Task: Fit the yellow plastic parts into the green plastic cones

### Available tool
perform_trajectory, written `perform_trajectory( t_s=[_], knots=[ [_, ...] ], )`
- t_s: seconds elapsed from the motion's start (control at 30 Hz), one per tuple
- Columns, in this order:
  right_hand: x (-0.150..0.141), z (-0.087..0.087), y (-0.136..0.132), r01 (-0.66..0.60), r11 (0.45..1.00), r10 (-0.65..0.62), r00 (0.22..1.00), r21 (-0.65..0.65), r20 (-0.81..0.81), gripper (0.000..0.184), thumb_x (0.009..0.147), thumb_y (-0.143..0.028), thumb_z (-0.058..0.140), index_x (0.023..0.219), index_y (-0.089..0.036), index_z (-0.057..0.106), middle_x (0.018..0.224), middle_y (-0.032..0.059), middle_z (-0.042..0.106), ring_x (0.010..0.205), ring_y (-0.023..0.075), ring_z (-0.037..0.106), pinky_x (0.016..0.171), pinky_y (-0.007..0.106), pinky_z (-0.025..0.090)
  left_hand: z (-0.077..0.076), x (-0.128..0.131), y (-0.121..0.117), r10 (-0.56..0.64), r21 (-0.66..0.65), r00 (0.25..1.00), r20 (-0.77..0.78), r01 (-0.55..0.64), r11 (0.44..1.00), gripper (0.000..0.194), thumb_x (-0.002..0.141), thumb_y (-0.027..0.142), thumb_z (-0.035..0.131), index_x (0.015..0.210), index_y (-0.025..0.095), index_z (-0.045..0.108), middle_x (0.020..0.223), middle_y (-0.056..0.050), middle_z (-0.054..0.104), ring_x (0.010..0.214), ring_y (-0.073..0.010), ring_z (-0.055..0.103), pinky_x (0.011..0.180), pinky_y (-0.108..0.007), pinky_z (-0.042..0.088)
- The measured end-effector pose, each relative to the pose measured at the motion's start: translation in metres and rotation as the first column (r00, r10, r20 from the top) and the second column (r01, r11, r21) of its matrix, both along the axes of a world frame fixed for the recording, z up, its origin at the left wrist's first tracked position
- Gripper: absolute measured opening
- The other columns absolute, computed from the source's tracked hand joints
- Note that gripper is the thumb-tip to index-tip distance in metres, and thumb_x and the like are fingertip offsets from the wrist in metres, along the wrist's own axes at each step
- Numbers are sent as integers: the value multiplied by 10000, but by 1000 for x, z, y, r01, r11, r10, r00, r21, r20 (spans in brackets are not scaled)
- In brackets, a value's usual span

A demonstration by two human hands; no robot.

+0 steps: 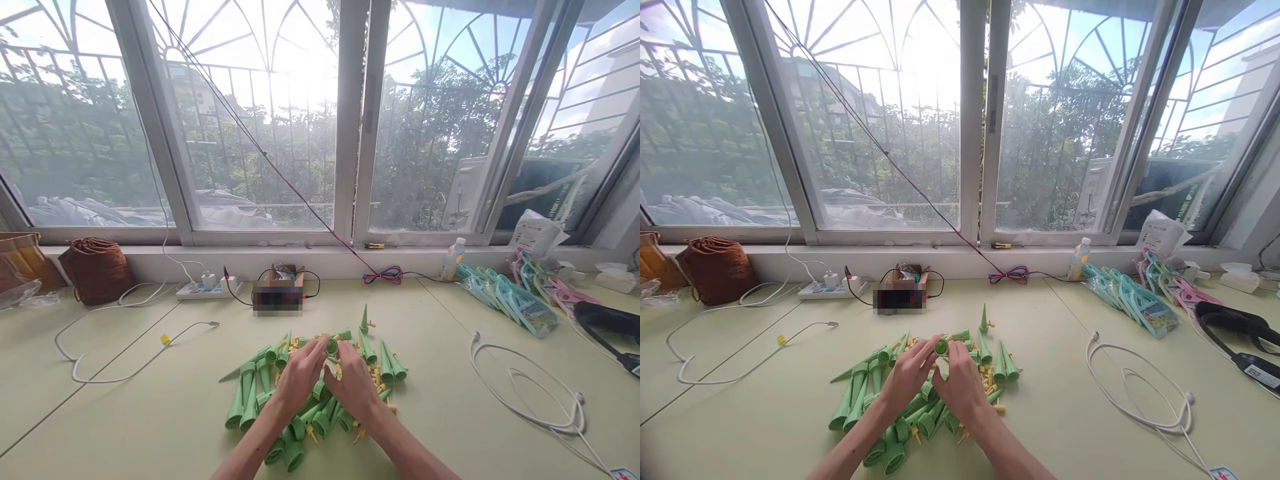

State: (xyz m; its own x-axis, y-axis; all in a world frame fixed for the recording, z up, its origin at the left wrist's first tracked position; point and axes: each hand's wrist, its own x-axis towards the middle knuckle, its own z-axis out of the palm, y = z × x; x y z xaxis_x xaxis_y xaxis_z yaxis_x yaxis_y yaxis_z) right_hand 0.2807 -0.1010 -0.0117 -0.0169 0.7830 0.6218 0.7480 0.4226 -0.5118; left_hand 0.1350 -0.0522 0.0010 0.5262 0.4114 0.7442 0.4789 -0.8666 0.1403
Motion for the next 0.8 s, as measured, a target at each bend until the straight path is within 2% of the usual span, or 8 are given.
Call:
perform_trajectory(
  t_s=[0.13,0.27,0.43,0.57,0.67,0.8],
  knots=[
    [0,-1,0,-41,999,41,999,-27,-24,188,787,-117,514,962,-172,476,889,75,535,796,219,542,685,342,509,-1,1,-1,16,-28,1000,16,-15,1000,336,978,164,381,1298,191,477,915,-68,672,680,-144,642,607,-224,504],
    [1,1,-1,-100,994,97,993,-45,-63,245,763,-91,520,990,-172,475,928,76,529,859,223,539,732,349,513,-1,3,-1,23,-91,995,96,-14,996,309,967,182,408,1258,198,513,898,-63,678,656,-140,646,602,-226,511],
    [2,3,-1,-148,988,144,985,-45,-94,256,737,-91,526,971,-178,471,931,66,512,858,214,519,733,346,503,-1,7,-4,18,-288,955,297,72,955,234,917,196,500,1139,196,576,822,-30,686,606,-137,672,610,-245,546],
    [1,5,-2,-159,987,155,983,-29,-103,257,723,-103,527,960,-182,467,912,54,504,823,200,504,714,334,500,2,12,-9,50,-508,873,485,234,829,198,867,254,589,1056,199,588,704,13,663,588,-161,690,590,-264,577],
    [1,9,-4,-162,987,159,980,-14,-119,267,720,-106,537,965,-186,467,918,53,511,833,201,506,732,340,505,7,16,-11,92,-585,787,610,369,722,265,819,314,667,1045,201,587,657,33,633,578,-180,687,564,-283,581],
    [0,11,-5,-178,984,175,977,-14,-124,289,737,-105,550,1009,-183,487,953,66,533,882,214,531,786,359,515,17,19,-13,174,-648,703,689,491,582,313,735,359,751,958,187,613,607,34,641,546,-188,671,535,-288,566]
  ],
)
